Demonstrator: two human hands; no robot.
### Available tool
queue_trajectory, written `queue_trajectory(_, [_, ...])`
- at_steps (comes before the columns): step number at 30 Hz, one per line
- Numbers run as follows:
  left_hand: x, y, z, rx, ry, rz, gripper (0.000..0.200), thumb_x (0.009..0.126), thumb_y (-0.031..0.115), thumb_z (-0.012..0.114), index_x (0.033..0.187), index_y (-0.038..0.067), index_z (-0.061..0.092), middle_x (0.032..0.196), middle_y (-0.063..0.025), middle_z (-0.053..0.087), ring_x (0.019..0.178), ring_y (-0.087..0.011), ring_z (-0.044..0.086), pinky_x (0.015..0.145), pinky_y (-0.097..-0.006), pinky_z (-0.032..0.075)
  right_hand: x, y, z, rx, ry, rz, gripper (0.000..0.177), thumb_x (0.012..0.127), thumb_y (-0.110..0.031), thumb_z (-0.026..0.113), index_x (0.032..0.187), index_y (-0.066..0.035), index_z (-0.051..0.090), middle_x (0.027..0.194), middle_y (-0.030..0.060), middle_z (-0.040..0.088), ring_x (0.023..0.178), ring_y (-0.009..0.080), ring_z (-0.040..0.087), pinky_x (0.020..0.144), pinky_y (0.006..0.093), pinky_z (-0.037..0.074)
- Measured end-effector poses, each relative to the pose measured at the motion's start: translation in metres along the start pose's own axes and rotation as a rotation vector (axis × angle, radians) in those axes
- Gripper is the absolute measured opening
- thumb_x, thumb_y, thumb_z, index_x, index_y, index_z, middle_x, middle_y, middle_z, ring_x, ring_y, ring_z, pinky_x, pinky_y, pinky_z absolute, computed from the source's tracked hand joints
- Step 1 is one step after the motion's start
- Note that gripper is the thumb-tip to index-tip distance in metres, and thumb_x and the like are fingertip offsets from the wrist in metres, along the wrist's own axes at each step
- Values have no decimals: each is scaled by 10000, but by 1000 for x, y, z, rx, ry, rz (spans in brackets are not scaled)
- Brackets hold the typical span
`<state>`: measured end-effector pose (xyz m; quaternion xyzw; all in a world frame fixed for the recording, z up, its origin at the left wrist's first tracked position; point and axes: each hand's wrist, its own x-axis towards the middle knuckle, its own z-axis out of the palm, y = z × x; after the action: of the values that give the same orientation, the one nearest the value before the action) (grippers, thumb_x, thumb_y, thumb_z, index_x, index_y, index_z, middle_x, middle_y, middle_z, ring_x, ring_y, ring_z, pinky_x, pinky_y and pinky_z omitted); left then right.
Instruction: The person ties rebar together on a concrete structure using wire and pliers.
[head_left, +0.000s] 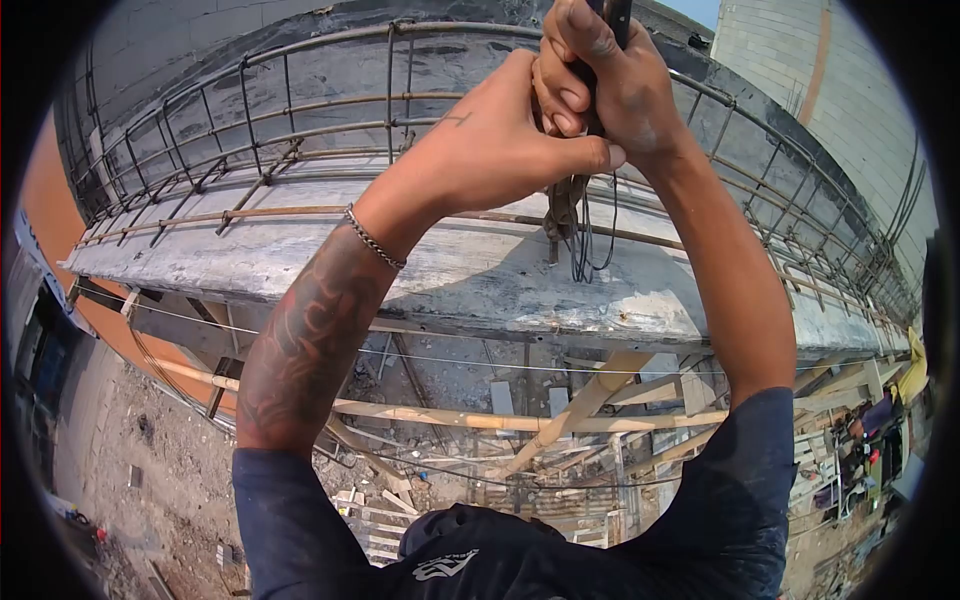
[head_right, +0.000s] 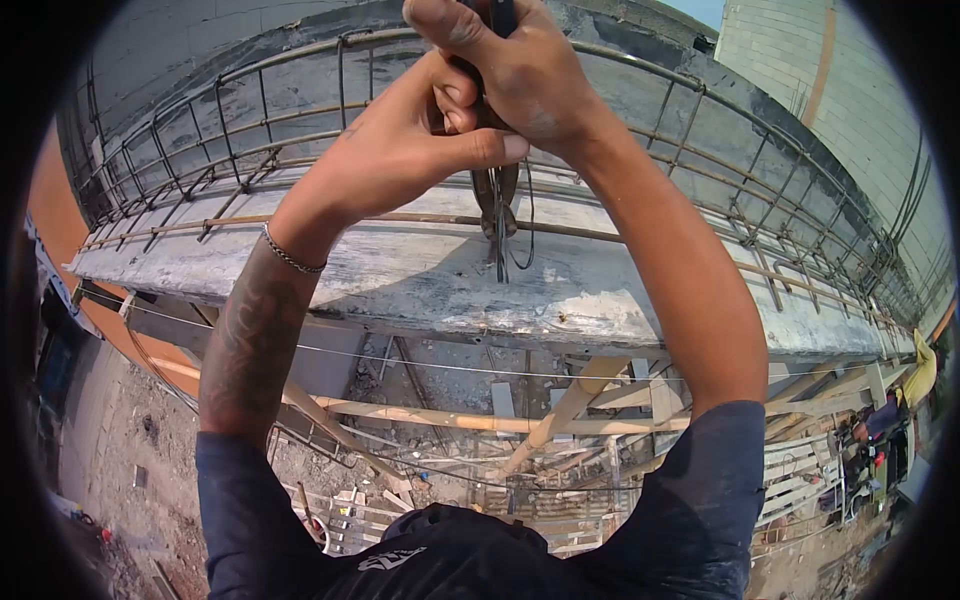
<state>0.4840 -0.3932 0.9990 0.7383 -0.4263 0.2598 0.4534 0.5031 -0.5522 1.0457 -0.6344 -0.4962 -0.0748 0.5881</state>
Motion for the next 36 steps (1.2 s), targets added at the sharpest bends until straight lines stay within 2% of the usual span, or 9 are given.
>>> queue_trajectory(3, [5,5,12,104,39,-124,557,781,244,780,1181,-4,482,1004,-104,629,856,-169,614,810,-291,487,5,-3,10,-24,212,-59,441,931,-483,580,802,-61,566,641,23,548,552,106,563,506,271,497])
queue_trajectory(5, [-4,-3,26,-297,66,-141,533,807,205,757,1196,-15,467,967,-92,651,874,-136,620,779,-273,504,-1,-1,5,-166,179,-160,488,917,-534,560,864,-51,603,702,15,569,606,95,566,562,255,493])
queue_trajectory(12, [7,-11,42,-394,-62,-165,167,884,105,641,917,-58,631,804,-98,686,756,-163,686,709,-295,538,-7,15,-5,-176,162,-216,473,934,-529,530,939,-69,638,705,-33,519,622,65,457,558,224,405])
queue_trajectory(14, [11,-14,43,-440,-48,-109,162,872,104,634,875,-56,661,743,-95,685,718,-148,676,674,-283,531,-7,20,-12,-276,152,-427,449,947,-503,525,950,-65,625,718,-26,549,638,66,489,578,235,433])
queue_trajectory(24, [17,-24,54,-435,-36,-60,250,929,218,629,795,10,598,611,4,542,568,-74,514,524,-273,413,-11,-33,8,-225,163,-65,409,928,-482,584,919,-74,595,658,6,562,666,111,600,623,275,510])
queue_trajectory(27, [23,-28,57,-447,-6,-74,254,919,226,604,770,23,571,595,18,488,545,-61,443,496,-274,358,13,-28,-7,145,109,9,382,909,-478,628,864,-103,576,650,4,556,612,127,598,611,288,538])
queue_trajectory(31, [36,-25,59,-662,22,-92,264,893,216,538,709,28,543,561,-2,498,511,-94,452,484,-306,371,24,-17,-26,254,127,132,302,899,-398,677,785,-151,545,567,-51,496,470,102,543,474,286,528])
queue_trajectory(33, [38,-18,66,-499,162,-232,319,879,222,555,647,5,523,518,-29,501,498,-110,491,485,-335,385,27,-10,-43,421,-69,89,289,901,-353,680,749,-157,531,529,-74,469,417,95,506,429,299,514])
queue_trajectory(36, [39,-12,71,-171,382,-204,347,870,217,560,647,-45,526,520,-159,527,504,-247,555,534,-392,427,35,-2,-24,211,36,-8,244,922,-275,635,766,-109,551,633,7,538,553,111,558,518,286,514])
